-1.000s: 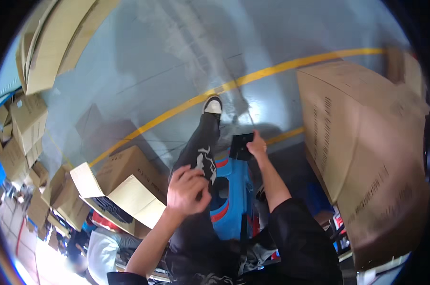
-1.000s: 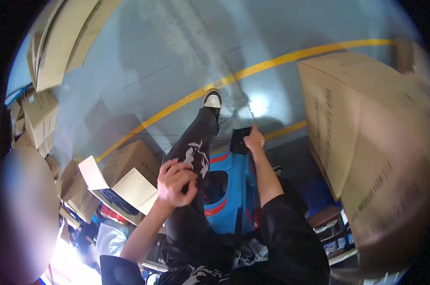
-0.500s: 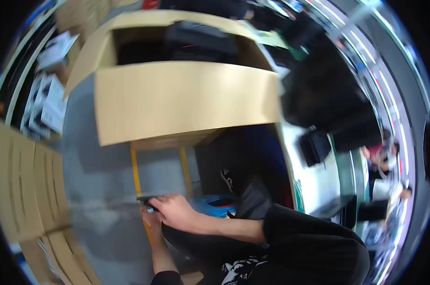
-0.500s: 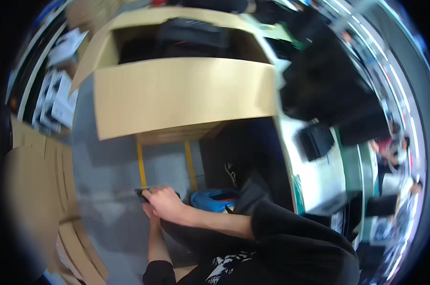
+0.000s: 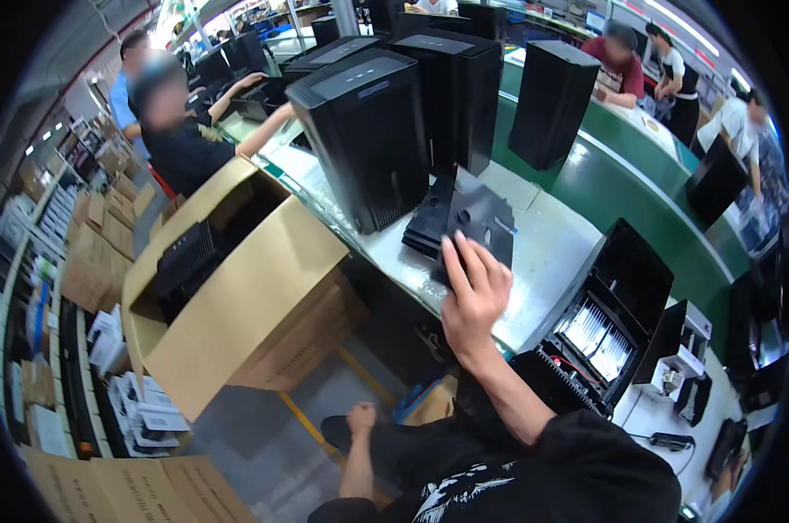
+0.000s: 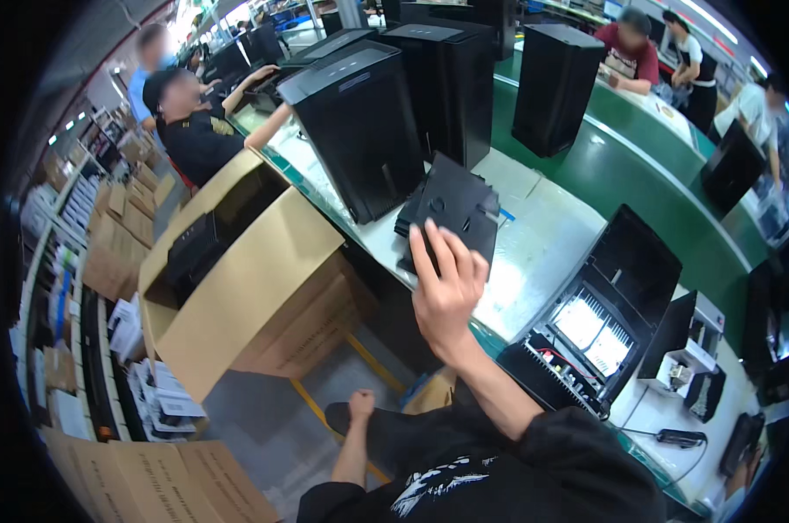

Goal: The recorder assembles black plastic electronic enclosures on a production line, including inserting internal components and securing covers with an electric screwdriver.

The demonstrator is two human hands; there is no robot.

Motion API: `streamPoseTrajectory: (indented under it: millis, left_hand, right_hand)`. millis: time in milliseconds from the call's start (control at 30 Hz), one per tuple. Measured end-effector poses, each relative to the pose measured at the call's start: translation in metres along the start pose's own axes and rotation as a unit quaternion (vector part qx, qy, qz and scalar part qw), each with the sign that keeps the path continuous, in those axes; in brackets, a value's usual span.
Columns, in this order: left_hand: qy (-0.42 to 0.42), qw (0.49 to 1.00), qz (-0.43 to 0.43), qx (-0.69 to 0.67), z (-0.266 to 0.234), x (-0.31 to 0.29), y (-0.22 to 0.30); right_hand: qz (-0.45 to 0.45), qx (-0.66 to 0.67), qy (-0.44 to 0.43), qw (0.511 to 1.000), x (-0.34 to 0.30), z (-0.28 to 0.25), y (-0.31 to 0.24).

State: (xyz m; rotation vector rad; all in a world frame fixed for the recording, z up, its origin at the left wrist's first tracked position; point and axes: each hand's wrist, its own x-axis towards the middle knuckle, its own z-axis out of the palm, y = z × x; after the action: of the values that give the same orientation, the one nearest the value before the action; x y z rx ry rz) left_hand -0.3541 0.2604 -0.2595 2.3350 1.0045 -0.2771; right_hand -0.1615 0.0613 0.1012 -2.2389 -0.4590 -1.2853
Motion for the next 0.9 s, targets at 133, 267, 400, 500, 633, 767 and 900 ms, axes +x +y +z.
streamPoseTrajectory:
  millis: [133,267,400,500,633,767,900]
  left_hand:
    - [-0.04,0.992,0.105,-0.053,0.012,-0.016,0.01]
    - [-0.057,0.971,0.139,-0.187,0.005,-0.03,0.008]
    - [-0.101,0.962,0.11,-0.23,-0.005,-0.011,0.005]
    - [-0.095,0.967,0.133,-0.195,-0.031,-0.01,0.068]
    - [0.299,0.878,0.374,0.007,-0.044,-0.007,0.142]
    - [0.126,0.887,0.359,-0.26,-0.097,-0.037,0.252]
    - [0.109,0.806,0.539,-0.218,-0.119,-0.076,0.336]
  right_hand:
    - [0.104,-0.044,0.007,0.994,0.004,0.083,0.028]
    - [0.16,-0.039,-0.144,0.976,-0.013,0.127,0.05]
    - [0.162,0.053,-0.132,0.976,-0.002,0.111,0.045]
    - [0.112,0.146,-0.073,0.98,-0.009,0.073,0.025]
    - [0.037,0.355,-0.149,0.922,-0.072,-0.018,-0.014]
    - [0.014,0.421,-0.216,0.881,-0.104,-0.137,0.038]
    - [0.174,0.397,-0.154,0.888,-0.109,-0.249,0.108]
